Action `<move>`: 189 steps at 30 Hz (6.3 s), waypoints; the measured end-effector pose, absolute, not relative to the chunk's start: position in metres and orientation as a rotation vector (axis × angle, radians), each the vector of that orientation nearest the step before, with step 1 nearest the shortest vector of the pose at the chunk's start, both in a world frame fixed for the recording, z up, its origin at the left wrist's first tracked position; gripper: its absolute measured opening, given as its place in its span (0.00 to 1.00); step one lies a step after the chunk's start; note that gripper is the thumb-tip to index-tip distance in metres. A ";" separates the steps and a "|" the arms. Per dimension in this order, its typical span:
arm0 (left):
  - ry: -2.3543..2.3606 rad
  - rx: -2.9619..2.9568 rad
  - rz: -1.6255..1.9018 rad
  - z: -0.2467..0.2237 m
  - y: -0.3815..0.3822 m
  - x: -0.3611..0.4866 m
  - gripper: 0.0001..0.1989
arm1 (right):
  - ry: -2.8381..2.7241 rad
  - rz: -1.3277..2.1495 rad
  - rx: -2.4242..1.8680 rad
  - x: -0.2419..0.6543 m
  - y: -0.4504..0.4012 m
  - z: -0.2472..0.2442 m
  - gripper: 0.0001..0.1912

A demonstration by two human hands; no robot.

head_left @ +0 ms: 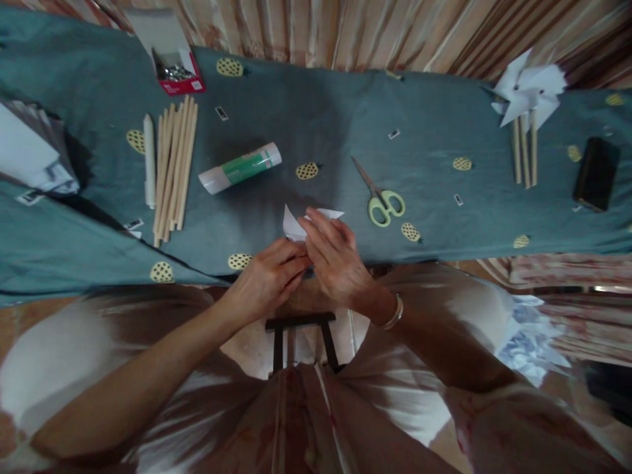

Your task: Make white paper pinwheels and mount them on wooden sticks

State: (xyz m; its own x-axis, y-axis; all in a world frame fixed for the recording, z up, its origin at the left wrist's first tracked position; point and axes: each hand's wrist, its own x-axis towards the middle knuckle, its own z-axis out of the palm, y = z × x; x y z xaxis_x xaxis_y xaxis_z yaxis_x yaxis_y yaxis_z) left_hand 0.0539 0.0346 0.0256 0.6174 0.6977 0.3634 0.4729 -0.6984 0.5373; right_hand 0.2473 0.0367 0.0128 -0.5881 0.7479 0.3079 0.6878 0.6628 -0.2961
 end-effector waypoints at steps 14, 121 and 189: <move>0.972 2.457 0.820 0.015 0.034 0.053 0.11 | -2.293 0.389 -1.207 0.268 0.033 0.027 0.27; 1.030 0.751 1.393 0.072 0.089 0.071 0.12 | -2.050 0.278 -1.211 0.227 0.070 0.086 0.07; 1.173 0.835 1.445 0.066 0.088 0.075 0.11 | -1.689 0.476 -1.254 0.214 0.084 0.071 0.03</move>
